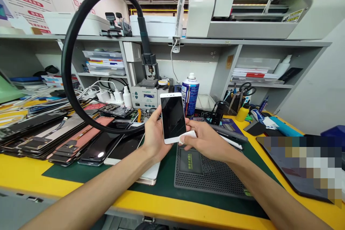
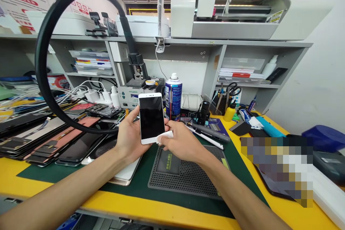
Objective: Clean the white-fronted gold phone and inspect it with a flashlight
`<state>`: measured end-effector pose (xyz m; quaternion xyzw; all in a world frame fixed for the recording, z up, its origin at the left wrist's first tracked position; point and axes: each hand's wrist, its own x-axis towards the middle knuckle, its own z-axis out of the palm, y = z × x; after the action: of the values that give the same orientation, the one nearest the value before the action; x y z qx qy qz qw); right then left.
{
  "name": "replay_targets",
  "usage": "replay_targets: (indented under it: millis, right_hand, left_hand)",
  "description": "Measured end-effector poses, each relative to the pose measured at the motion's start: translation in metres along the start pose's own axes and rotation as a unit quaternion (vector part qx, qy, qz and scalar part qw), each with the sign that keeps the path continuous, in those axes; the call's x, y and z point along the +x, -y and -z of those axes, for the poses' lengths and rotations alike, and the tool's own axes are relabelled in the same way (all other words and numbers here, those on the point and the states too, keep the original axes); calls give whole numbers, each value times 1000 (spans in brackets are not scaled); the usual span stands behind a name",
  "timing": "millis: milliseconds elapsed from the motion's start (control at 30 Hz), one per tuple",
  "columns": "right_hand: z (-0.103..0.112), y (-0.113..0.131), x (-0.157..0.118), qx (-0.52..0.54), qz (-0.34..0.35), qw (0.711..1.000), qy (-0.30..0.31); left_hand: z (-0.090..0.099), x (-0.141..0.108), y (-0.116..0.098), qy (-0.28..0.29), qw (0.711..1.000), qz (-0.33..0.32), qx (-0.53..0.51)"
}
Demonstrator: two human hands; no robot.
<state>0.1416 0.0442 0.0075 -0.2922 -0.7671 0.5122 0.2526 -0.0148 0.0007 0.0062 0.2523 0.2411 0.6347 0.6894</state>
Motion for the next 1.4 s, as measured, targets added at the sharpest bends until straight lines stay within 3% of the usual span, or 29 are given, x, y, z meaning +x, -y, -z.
replay_targets:
  millis: [267, 433, 600, 867, 1100, 1400]
  right_hand:
    - [12, 8, -2, 4, 22, 997, 73]
    - [12, 11, -3, -19, 21, 997, 75]
    - [5, 4, -1, -48, 33, 998, 21]
    - [-15, -9, 1, -71, 25, 995, -68]
    - [-29, -8, 2, 17, 1, 997, -81]
    - [-37, -25, 5, 20, 23, 992, -120]
  left_hand:
    - [0, -1, -2, -15, 1000, -14, -2]
    - [2, -1, -3, 0, 1000, -26, -2]
    - [4, 0, -4, 17, 999, -29, -12]
    - [1, 0, -1, -12, 999, -36, -14]
    - [-1, 1, 7, -62, 997, -47, -18]
    - [-6, -3, 7, -41, 999, -16, -20]
